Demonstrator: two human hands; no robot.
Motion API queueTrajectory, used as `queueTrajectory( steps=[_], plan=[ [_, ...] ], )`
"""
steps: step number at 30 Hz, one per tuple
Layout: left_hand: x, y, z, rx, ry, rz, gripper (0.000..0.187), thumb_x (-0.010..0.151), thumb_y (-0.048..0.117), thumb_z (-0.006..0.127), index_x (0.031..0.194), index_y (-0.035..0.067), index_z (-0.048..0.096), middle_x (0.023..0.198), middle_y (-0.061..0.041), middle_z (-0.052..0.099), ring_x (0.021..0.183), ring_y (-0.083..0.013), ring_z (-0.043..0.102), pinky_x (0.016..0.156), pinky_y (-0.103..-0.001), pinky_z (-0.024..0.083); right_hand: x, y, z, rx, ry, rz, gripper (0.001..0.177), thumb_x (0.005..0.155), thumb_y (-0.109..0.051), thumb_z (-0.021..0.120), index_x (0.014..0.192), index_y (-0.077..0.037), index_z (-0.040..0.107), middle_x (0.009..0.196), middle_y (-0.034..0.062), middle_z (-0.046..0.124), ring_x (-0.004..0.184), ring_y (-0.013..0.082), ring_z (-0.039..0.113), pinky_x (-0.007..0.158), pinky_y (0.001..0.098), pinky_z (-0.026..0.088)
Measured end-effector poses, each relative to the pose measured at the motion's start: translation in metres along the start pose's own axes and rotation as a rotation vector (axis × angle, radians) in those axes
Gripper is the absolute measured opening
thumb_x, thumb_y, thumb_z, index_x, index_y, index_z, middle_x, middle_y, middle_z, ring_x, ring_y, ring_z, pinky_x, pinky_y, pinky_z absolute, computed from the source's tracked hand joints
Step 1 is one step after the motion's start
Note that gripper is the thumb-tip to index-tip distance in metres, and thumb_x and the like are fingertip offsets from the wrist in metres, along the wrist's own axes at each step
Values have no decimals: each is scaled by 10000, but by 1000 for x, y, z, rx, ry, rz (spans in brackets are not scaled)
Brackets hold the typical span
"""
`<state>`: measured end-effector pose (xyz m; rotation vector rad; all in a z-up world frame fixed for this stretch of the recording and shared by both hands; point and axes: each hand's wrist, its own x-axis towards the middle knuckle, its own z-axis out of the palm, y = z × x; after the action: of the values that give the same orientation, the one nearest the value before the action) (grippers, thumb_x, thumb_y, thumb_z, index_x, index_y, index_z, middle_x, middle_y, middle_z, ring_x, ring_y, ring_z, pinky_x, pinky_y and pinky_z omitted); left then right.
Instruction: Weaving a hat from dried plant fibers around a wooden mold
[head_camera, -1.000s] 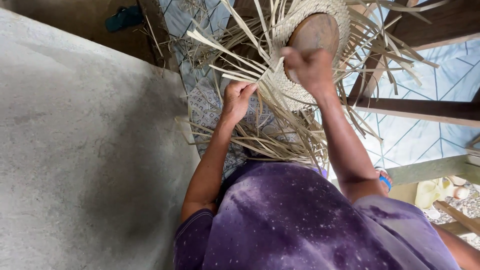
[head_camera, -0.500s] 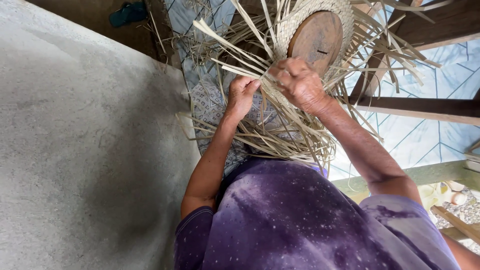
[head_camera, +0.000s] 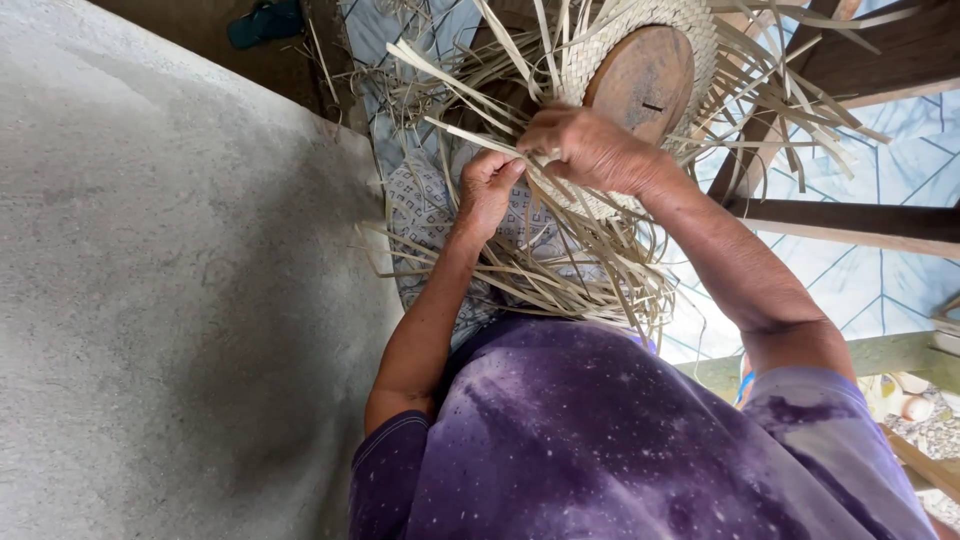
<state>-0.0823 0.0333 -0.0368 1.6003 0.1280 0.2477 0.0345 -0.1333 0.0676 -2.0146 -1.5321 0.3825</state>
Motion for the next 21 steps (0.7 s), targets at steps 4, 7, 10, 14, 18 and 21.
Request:
queueTrajectory(
  steps=[4, 7, 10, 14, 18, 21],
  plan=[
    [-2, -6, 4, -23, 44, 78, 129, 927, 3, 686, 823, 59, 633, 783, 1, 526, 722, -138, 453, 638, -281, 414, 13, 16, 32, -104, 96, 18, 189, 941, -247, 811, 1003, -70, 785, 1024, 72, 727, 1069, 265, 699, 975, 388, 630],
    [-1, 4, 6, -27, 44, 100, 268, 968, 109, 676, 731, 66, 558, 704, 34, 412, 651, -112, 347, 579, -272, 319, 27, 20, 31, -121, 18, 7, 92, 941, -102, 821, 931, -32, 764, 1063, 134, 758, 1012, 316, 773, 826, 385, 689],
    [-2, 7, 3, 5, 27, 141, 274, 1025, 233, 622, 831, 39, 606, 791, 18, 527, 750, -105, 461, 637, -301, 403, 34, 25, 26, -20, -40, -16, 136, 888, -68, 824, 1013, -72, 769, 1111, 93, 775, 998, 292, 768, 819, 456, 658],
    [-4, -27, -8, 93, -27, -4, 133, 986, 131, 657, 948, 24, 727, 824, 11, 580, 770, -122, 504, 673, -286, 428, 37, 32, 25, -40, -81, -10, 166, 902, -173, 849, 823, -101, 722, 760, -11, 719, 750, 200, 725, 731, 424, 613],
    [5, -21, 7, -312, 118, -50, 193, 875, -48, 759, 1014, 33, 652, 938, -54, 680, 884, -176, 682, 841, -335, 643, 40, 26, 18, -42, -108, 18, 40, 905, -181, 825, 916, -151, 802, 854, -32, 793, 806, 195, 764, 765, 450, 605],
    [-1, 11, 9, 87, 85, -57, 122, 977, 56, 645, 1082, 13, 689, 1067, -85, 686, 1021, -253, 694, 853, -370, 656, 42, 27, 24, -21, -142, 99, 76, 950, -202, 801, 1019, -175, 817, 847, -19, 796, 736, 155, 766, 820, 386, 630]
  ],
)
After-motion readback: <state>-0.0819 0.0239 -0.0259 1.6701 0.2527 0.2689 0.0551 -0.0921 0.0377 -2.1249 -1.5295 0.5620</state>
